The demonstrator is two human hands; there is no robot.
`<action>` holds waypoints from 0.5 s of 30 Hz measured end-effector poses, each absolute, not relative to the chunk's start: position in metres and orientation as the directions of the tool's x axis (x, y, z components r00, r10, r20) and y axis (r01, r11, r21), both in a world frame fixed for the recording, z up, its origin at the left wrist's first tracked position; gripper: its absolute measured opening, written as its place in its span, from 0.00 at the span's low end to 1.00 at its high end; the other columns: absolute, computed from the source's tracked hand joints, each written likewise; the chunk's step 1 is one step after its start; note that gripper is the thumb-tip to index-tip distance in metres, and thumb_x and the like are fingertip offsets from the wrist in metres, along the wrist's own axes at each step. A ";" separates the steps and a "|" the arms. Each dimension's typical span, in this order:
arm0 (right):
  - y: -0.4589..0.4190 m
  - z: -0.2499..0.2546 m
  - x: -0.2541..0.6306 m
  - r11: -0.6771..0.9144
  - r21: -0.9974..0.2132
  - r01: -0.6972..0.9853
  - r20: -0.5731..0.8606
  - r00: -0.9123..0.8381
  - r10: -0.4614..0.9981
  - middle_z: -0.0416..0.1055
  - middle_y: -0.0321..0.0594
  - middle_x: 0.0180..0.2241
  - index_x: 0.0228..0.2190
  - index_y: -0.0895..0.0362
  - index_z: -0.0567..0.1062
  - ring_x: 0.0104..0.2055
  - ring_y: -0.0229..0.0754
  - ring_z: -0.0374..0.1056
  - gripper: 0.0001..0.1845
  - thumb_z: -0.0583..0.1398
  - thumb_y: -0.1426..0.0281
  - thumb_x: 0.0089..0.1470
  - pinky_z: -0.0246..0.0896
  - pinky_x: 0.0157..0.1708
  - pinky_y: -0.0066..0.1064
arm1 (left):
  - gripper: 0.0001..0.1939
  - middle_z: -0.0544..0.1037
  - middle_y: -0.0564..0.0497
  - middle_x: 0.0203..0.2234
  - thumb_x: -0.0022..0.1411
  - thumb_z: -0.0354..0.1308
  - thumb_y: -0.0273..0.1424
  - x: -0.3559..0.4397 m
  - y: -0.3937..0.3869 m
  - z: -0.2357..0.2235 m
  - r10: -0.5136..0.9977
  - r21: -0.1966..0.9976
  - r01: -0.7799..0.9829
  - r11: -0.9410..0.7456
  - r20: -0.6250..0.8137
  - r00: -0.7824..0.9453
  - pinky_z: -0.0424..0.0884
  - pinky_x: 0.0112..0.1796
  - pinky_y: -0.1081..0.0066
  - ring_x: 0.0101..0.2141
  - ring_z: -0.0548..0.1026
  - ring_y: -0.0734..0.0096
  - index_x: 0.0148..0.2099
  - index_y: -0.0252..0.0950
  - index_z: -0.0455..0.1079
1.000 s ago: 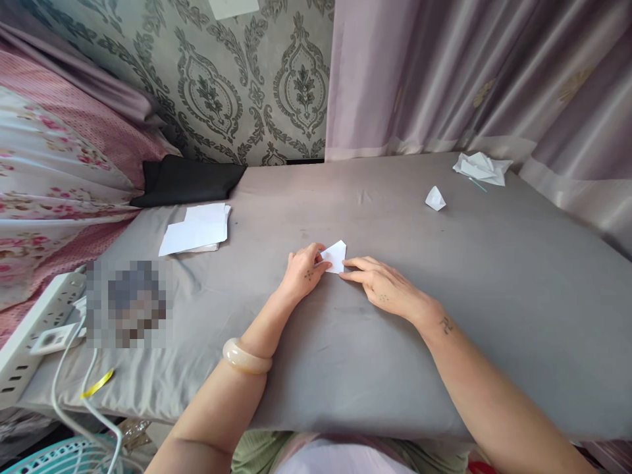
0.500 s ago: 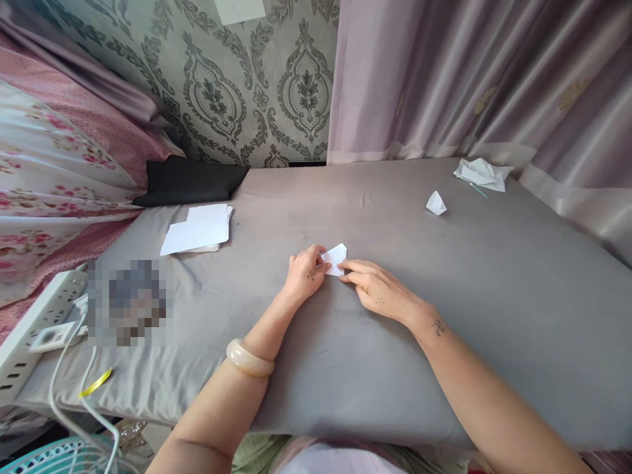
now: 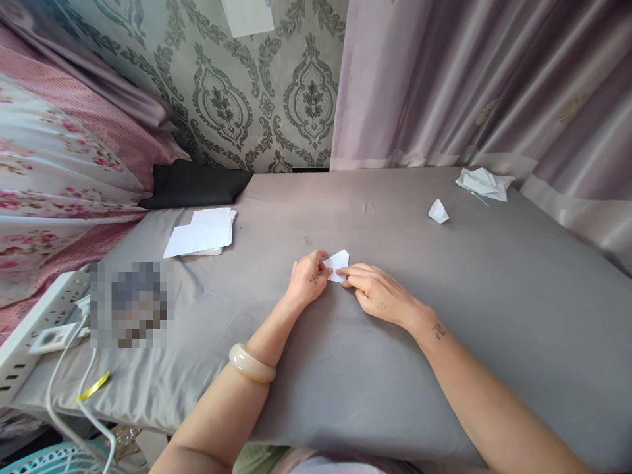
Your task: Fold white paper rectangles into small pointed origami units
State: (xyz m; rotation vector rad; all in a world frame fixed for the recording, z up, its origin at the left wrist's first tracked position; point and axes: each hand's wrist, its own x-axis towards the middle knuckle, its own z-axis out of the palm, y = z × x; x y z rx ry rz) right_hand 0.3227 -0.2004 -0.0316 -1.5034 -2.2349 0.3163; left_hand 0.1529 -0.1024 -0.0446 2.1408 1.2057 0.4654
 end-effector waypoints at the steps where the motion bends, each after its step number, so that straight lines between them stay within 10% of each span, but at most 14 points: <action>1: -0.200 -0.032 0.322 0.395 -0.412 0.821 0.224 -0.329 0.917 0.72 0.39 0.51 0.35 0.55 0.77 0.52 0.45 0.66 0.21 0.49 0.85 0.51 0.64 0.48 0.40 | 0.14 0.76 0.55 0.28 0.58 0.54 0.28 0.153 -0.102 -0.044 0.855 0.673 0.634 -0.382 -0.002 0.518 0.65 0.34 0.69 0.31 0.73 0.68 0.47 0.38 0.66; 9: -0.198 -0.029 0.321 0.399 -0.341 0.851 0.168 -0.363 0.917 0.72 0.36 0.51 0.35 0.54 0.74 0.46 0.44 0.65 0.20 0.48 0.85 0.52 0.62 0.43 0.38 | 0.15 0.77 0.51 0.34 0.60 0.54 0.29 0.154 -0.106 -0.043 0.868 0.594 0.688 -0.416 0.034 0.495 0.67 0.39 0.66 0.38 0.74 0.65 0.50 0.36 0.65; 15: -0.195 -0.027 0.321 0.392 -0.315 0.865 0.166 -0.356 0.920 0.75 0.41 0.44 0.40 0.56 0.74 0.44 0.45 0.65 0.20 0.51 0.84 0.51 0.62 0.44 0.36 | 0.16 0.71 0.41 0.53 0.67 0.44 0.28 0.151 -0.156 -0.024 0.688 0.196 0.660 -0.726 0.217 0.692 0.65 0.48 0.57 0.51 0.69 0.54 0.54 0.33 0.65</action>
